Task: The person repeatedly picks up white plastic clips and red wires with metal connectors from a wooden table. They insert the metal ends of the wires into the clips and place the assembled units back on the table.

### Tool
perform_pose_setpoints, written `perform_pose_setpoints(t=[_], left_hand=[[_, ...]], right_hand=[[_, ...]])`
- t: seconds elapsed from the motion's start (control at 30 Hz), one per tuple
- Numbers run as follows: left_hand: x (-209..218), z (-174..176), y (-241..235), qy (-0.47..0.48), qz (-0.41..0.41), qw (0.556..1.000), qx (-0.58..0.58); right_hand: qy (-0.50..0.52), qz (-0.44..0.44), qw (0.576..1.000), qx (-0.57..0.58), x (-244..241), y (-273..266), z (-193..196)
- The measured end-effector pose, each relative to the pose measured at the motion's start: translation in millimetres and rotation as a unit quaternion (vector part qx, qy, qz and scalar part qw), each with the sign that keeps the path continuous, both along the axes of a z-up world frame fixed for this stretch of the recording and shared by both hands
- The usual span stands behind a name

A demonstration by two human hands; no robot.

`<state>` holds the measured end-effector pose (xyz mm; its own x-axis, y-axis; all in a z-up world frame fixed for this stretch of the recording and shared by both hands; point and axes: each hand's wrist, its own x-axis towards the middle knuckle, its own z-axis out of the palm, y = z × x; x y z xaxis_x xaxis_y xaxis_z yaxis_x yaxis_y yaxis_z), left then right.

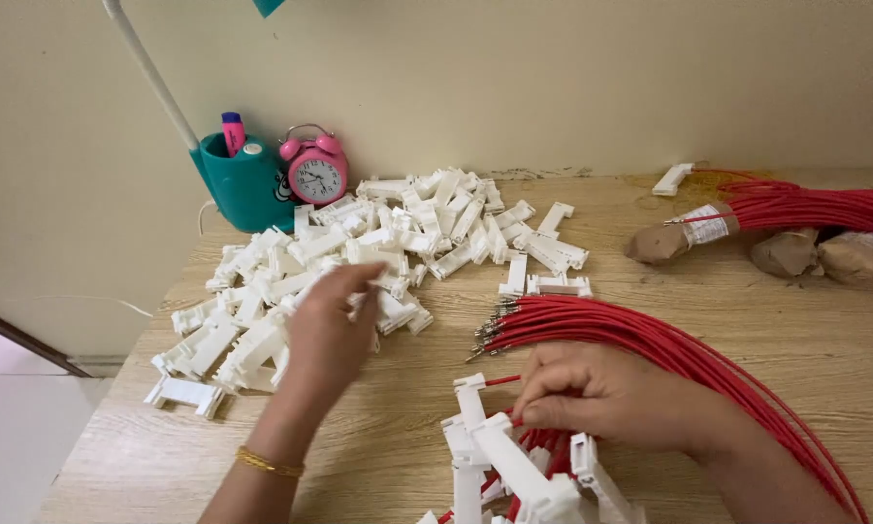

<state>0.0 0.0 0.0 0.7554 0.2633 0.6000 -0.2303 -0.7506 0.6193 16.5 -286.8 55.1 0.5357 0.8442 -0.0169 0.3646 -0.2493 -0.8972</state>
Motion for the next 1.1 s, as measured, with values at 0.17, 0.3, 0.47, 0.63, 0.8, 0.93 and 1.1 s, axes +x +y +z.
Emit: perform_pose_setpoints(t=[0.17,0.3,0.47,0.63,0.8,0.93,1.1], left_hand=[[7.4,-25.2,-16.0,0.070,-0.022,0.960,0.272],[6.6,-38.4,-19.6,0.122,-0.018,0.924,0.362],[2.3,-32.3,-28.8,0.065,-0.064,0.940,0.329],[-10.6,-6.6,-50.4,0.045,-0.150,0.955,0.252],[-12.0,-3.9,-58.9,-0.015,-0.257,0.942,0.217],[-17.7,3.4,-60.3,0.026,-0.305,0.933,0.192],[-11.8,-4.8,-51.6,0.018,-0.370,0.915,0.159]], right_hand=[[-0.016,-0.060,0.997,-0.046,5.8,5.4,3.1],[0.018,-0.232,0.972,-0.033,27.8,-5.1,-20.7],[-0.147,-0.268,0.931,-0.201,54.6,-15.0,-46.5],[-0.240,-0.229,0.902,-0.276,56.1,-10.5,-52.7],[-0.313,-0.237,0.844,-0.365,44.1,5.0,-45.8],[-0.400,-0.269,0.809,-0.337,54.5,-1.7,-58.5],[-0.356,-0.266,0.792,-0.419,72.2,-15.5,-63.7]])
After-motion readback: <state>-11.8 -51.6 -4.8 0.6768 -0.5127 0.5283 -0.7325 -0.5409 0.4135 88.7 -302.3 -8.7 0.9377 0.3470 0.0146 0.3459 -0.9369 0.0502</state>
